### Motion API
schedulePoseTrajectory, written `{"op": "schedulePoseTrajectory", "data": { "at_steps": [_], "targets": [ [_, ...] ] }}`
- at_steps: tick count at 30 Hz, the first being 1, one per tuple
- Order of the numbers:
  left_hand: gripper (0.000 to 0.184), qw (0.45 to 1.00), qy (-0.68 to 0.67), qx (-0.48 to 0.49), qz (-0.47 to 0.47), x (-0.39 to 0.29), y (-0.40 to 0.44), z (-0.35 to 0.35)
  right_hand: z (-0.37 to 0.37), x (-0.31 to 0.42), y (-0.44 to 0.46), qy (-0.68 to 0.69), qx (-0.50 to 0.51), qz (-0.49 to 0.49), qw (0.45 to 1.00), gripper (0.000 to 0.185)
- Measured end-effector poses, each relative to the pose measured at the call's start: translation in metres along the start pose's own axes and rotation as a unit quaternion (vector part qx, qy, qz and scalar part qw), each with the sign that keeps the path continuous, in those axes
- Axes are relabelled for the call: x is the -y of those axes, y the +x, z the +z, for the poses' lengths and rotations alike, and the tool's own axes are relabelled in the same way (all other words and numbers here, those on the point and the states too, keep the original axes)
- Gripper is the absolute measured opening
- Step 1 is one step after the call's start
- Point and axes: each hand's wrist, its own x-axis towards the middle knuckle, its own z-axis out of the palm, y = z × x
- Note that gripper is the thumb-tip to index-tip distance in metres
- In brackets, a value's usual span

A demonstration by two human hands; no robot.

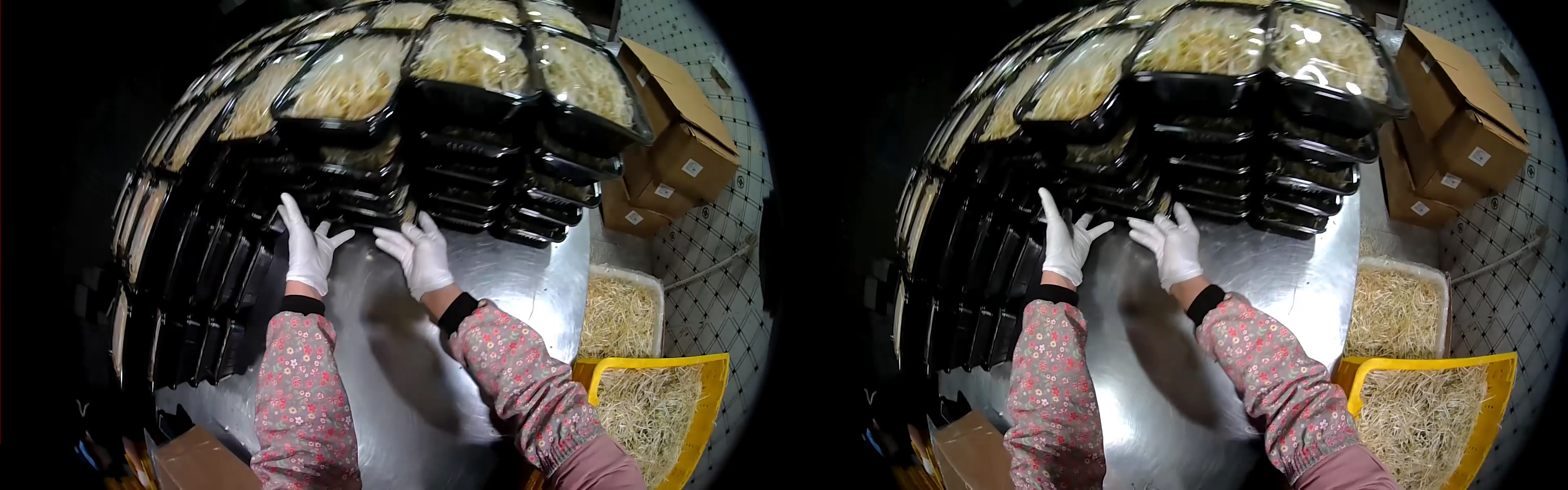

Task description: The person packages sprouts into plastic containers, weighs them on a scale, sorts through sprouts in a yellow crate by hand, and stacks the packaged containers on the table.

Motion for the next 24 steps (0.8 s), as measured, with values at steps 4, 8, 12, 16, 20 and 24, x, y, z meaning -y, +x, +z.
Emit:
{"op": "schedulePoseTrajectory", "data": {
  "at_steps": [4, 8, 12, 16, 20, 24],
  "targets": [
    [0.108, 0.995, -0.085, 0.055, -0.017, 0.015, -0.001, -0.027, 0.002, -0.01, 0.004, 0.0, -0.054, -0.04, 0.998, 0.073],
    [0.104, 0.992, -0.116, 0.044, -0.02, 0.019, 0.008, -0.015, 0.005, -0.01, 0.003, 0.002, -0.059, -0.051, 0.997, 0.069],
    [0.098, 0.991, -0.116, 0.067, -0.013, 0.029, 0.01, -0.025, 0.006, -0.015, 0.003, 0.005, -0.067, -0.067, 0.996, 0.066],
    [0.095, 0.992, -0.108, 0.064, -0.014, 0.03, 0.016, -0.021, 0.007, -0.016, 0.002, 0.033, -0.056, -0.066, 0.996, 0.067],
    [0.095, 0.994, -0.098, 0.038, -0.014, 0.027, 0.02, -0.011, 0.009, -0.014, 0.012, 0.059, -0.075, -0.047, 0.994, 0.064],
    [0.094, 0.993, -0.097, 0.069, -0.02, 0.029, 0.032, -0.016, 0.014, -0.009, 0.018, 0.064, -0.088, -0.043, 0.993, 0.054]
  ]
}}
